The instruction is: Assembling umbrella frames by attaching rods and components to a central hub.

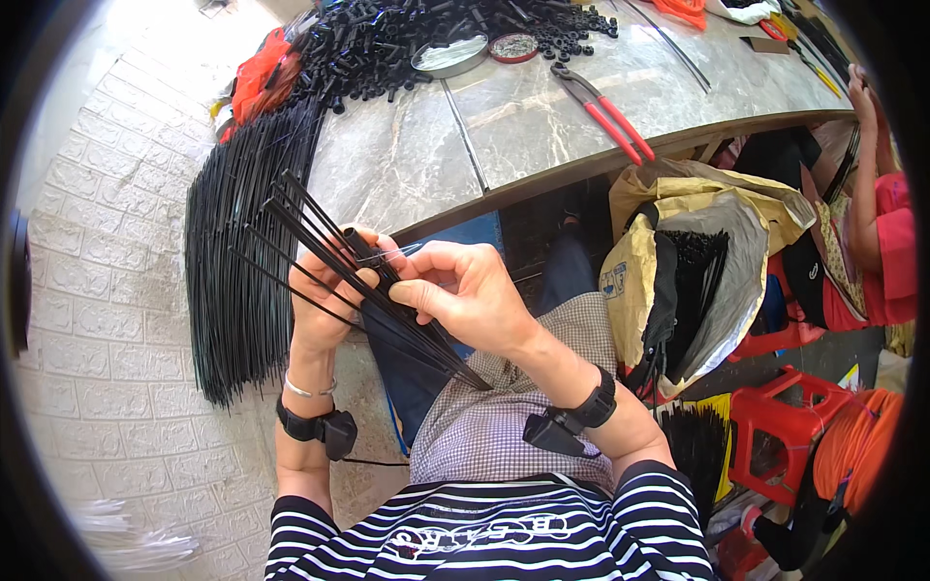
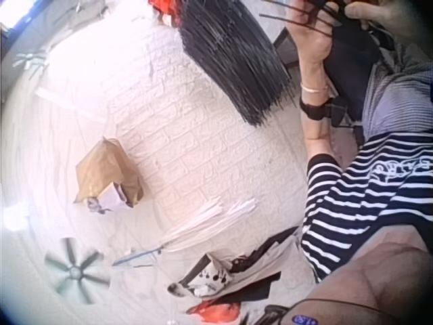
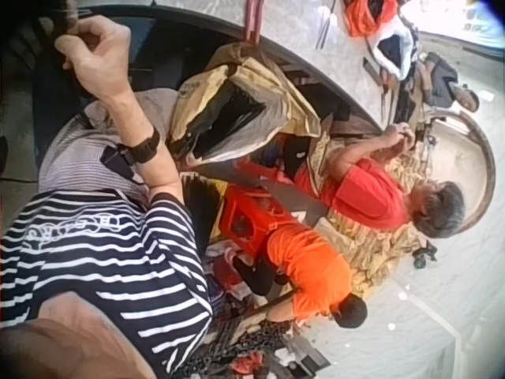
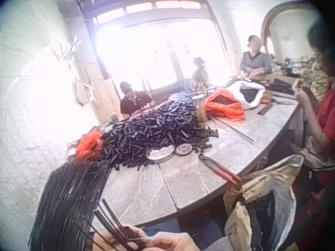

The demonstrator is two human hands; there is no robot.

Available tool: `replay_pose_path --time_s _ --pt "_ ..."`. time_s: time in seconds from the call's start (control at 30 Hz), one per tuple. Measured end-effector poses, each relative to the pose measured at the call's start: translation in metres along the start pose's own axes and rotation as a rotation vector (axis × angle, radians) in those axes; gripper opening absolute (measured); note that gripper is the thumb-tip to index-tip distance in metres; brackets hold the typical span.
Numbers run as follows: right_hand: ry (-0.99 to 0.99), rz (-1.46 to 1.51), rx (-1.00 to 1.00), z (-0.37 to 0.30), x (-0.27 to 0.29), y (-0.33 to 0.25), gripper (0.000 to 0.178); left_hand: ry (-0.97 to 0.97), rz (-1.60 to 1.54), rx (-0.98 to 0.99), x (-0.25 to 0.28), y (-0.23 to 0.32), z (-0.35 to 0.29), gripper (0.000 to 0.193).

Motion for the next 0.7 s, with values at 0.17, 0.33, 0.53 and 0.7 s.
replay_pose_path --time_s 0.17,0.33,0.53,0.7 --pt "-0.022 0.026 -0.042 0.002 0.001 0.005 0.016 -0.065 0.039 -0.010 0.005 -0.002 0.002 0.026" --pt "0.025 0.015 -0.112 0.001 0.004 0.005 0.015 -0.148 -0.005 0.027 0.002 -0.004 0.004 0.029" --pt "0.084 0.100 0.063 -0.003 0.002 -0.001 0.011 -0.075 -0.160 0.058 0.006 -0.017 0.000 0.034" --pt "0.077 -0.041 0.067 0.000 0.002 -0.010 0.009 -0.054 -0.138 -0.015 0.009 -0.016 -0.001 0.035"
Point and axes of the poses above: each hand's wrist, its own z-axis towards the middle knuckle, its own x-axis out of the back of the hand, y = z × x, the point moved 8 cm from there along z, towards the middle knuckle, and after that the axes turned 2 degrees about -y, right-handed, at the moved point
